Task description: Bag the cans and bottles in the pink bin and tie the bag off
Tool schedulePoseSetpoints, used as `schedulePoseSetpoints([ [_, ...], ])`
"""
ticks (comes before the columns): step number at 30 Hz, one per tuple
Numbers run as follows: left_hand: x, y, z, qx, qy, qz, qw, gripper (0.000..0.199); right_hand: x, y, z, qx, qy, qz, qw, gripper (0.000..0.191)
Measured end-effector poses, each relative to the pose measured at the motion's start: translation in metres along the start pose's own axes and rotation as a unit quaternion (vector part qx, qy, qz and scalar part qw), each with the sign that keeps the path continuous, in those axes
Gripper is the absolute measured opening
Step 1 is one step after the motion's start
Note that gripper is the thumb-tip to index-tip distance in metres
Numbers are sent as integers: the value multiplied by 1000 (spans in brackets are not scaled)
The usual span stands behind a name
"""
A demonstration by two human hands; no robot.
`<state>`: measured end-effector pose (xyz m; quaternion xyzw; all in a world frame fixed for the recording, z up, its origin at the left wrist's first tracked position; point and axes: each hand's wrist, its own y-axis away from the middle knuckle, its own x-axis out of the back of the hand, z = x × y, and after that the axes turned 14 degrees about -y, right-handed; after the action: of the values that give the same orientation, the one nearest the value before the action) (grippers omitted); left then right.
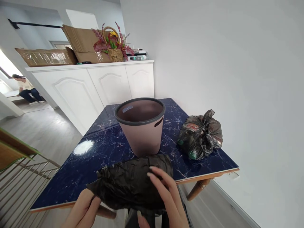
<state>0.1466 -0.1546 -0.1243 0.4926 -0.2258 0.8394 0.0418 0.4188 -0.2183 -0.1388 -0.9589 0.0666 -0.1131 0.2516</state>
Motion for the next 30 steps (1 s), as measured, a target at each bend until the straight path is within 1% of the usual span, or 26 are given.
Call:
schedulePoseSetpoints([
  [1,4,3,2,1,-1,-1,1000,42,-1,-1,5,-5,19,7,1000,78],
  [2,8,5,4,-1,1,3,1000,44,-2,-3,10,-7,24,0,1000,80],
  [3,13,5,7,-4,5,9,1000,45,-3,-4,14,-7,20,-16,1000,77],
  [4,19,4,10,-5,9,16,1000,46,-3,-6,19,-9,10,-32,999,68],
  [6,31,-2,17,5,18,30,999,48,1,-10,26,-27,-9,-45,999,43],
  [7,37,-5,20,19,22,40,999,49,4,-12,29,-45,-17,-42,998,31],
  [9,48,-12,22,59,25,66,996,51,11,-17,32,-90,-38,-21,995,20],
  [12,57,-17,17,115,20,103,988,51,20,-22,33,-138,-88,13,986,22],
  [14,58,-17,7,121,15,106,987,52,23,-24,32,-156,-113,49,980,28],
  [16,57,-16,-5,107,-2,92,990,54,25,-25,30,-162,-126,78,976,34],
  [17,56,-15,-11,96,-20,73,992,54,26,-25,29,-163,-129,88,974,36],
  [20,54,-14,-24,45,-103,15,994,45,28,-27,23,-168,-128,95,973,44],
  [21,53,-14,-24,30,-134,15,990,42,28,-28,20,-167,-127,95,973,47],
  [23,52,-15,-15,10,-179,41,983,41,27,-32,14,-160,-130,85,975,51],
  [24,53,-15,-7,6,-183,45,982,39,25,-34,10,-155,-133,76,976,52],
  [25,53,-15,3,-1,-174,36,984,36,22,-37,6,-149,-133,64,978,52],
  [28,53,-15,39,-51,-97,-44,993,31,13,-44,-7,-113,-109,4,988,45],
  [30,51,-15,59,-60,-40,-84,994,37,6,-45,-16,-75,-93,-40,992,42],
])
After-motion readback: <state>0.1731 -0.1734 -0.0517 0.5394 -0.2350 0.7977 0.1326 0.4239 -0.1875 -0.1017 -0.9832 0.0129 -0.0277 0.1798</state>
